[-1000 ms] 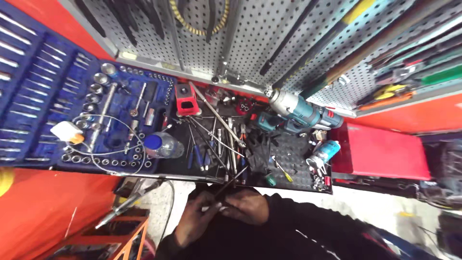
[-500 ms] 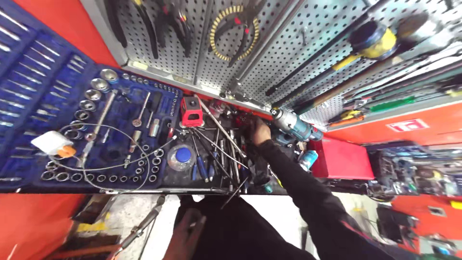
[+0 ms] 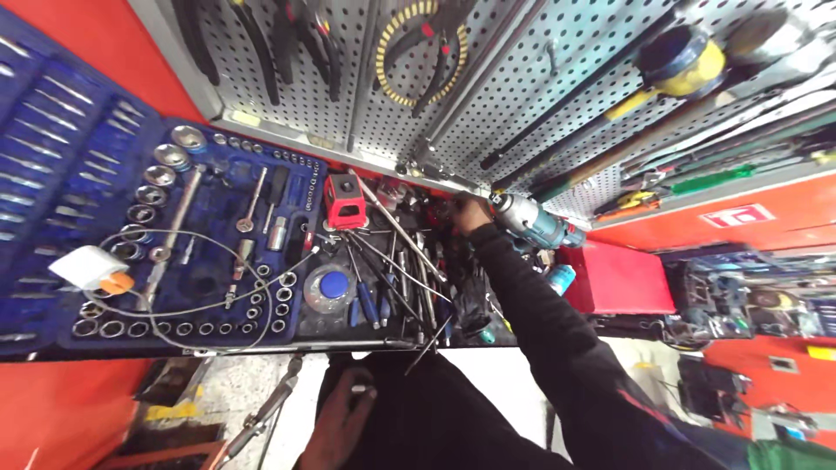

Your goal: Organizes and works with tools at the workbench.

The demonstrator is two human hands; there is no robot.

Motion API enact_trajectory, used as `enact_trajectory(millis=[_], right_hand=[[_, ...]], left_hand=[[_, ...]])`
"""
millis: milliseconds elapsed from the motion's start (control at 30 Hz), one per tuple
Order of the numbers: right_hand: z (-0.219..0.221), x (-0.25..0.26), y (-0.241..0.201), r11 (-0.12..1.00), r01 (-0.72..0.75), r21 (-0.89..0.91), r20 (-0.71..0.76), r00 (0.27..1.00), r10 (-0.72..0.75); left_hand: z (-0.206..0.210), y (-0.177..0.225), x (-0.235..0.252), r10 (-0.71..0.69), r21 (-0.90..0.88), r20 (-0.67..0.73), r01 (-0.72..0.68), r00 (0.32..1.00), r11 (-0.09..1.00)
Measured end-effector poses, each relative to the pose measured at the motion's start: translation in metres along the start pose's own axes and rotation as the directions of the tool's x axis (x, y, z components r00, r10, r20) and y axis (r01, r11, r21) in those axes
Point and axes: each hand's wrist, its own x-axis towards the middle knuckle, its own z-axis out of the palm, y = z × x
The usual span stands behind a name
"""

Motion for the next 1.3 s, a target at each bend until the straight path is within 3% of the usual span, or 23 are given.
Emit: enact_trajectory(millis=[167, 333, 433, 500, 567, 633, 700, 733, 767, 867, 1000, 1100, 1200, 1300], right_hand=[[0.005, -0.005, 0.003, 0.998, -0.007, 0.066, -0.045, 0.999, 0.010], [0.011, 0.002, 0.007, 0.999, -0.022, 0.027, 0.074, 0.997, 0.020], [0.009, -0.003, 0.006, 0.999, -0.030, 0.025, 0.039, 0.999, 0.029], [0.005, -0.022, -0.001, 0.997, -0.016, 0.077, -0.003, 1.000, 0.016], [0.005, -0.058, -0.012, 0.977, 0.091, 0.191, 0.044, 0.994, -0.101], [0.006, -0.108, -0.029, 0.897, 0.159, 0.412, 0.269, 0.919, -0.287], [0.009, -0.155, -0.047, 0.791, 0.031, 0.610, 0.522, 0.736, -0.432], [0.014, -0.171, -0.054, 0.756, -0.016, 0.654, 0.566, 0.674, -0.475], [0.019, -0.181, -0.059, 0.737, -0.037, 0.675, 0.573, 0.656, -0.492], [0.028, -0.178, -0.068, 0.674, -0.107, 0.731, 0.529, 0.712, -0.462], [0.032, -0.156, -0.074, 0.645, -0.205, 0.736, 0.564, 0.712, -0.418], [0.026, -0.128, -0.078, 0.681, -0.050, 0.731, 0.473, 0.756, -0.452], [0.016, -0.083, -0.094, 0.812, 0.304, 0.499, 0.126, 0.901, -0.415], [0.016, -0.030, -0.113, 0.908, 0.358, 0.218, -0.212, 0.926, -0.314]], left_hand=[[0.006, 0.003, 0.006, 0.012, 0.009, -0.011, -0.012, 1.000, 1.000], [0.012, 0.006, 0.011, 0.053, 0.010, -0.019, -0.052, 0.998, 0.999], [0.017, 0.010, 0.018, 0.097, -0.001, -0.043, -0.098, 0.994, 0.995], [0.022, 0.014, 0.026, 0.145, 0.013, -0.092, -0.145, 0.985, 0.989], [0.031, 0.022, 0.039, 0.215, -0.023, -0.186, -0.223, 0.959, 0.974], [0.043, 0.035, 0.057, 0.299, -0.082, -0.327, -0.342, 0.897, 0.936], [0.051, 0.043, 0.078, 0.441, 0.033, -0.443, -0.477, 0.780, 0.878], [0.053, 0.046, 0.086, 0.494, 0.112, -0.464, -0.505, 0.735, 0.856], [0.054, 0.048, 0.091, 0.530, 0.186, -0.469, -0.508, 0.706, 0.841], [0.054, 0.053, 0.097, 0.579, 0.315, -0.458, -0.486, 0.674, 0.815], [0.048, 0.058, 0.102, 0.560, 0.347, -0.416, -0.445, 0.716, 0.826], [0.046, 0.057, 0.105, 0.540, 0.239, -0.392, -0.484, 0.745, 0.842], [0.048, 0.043, 0.101, 0.504, 0.148, -0.429, -0.492, 0.750, 0.858], [0.042, 0.021, 0.086, 0.441, 0.150, -0.362, -0.416, 0.821, 0.897]])
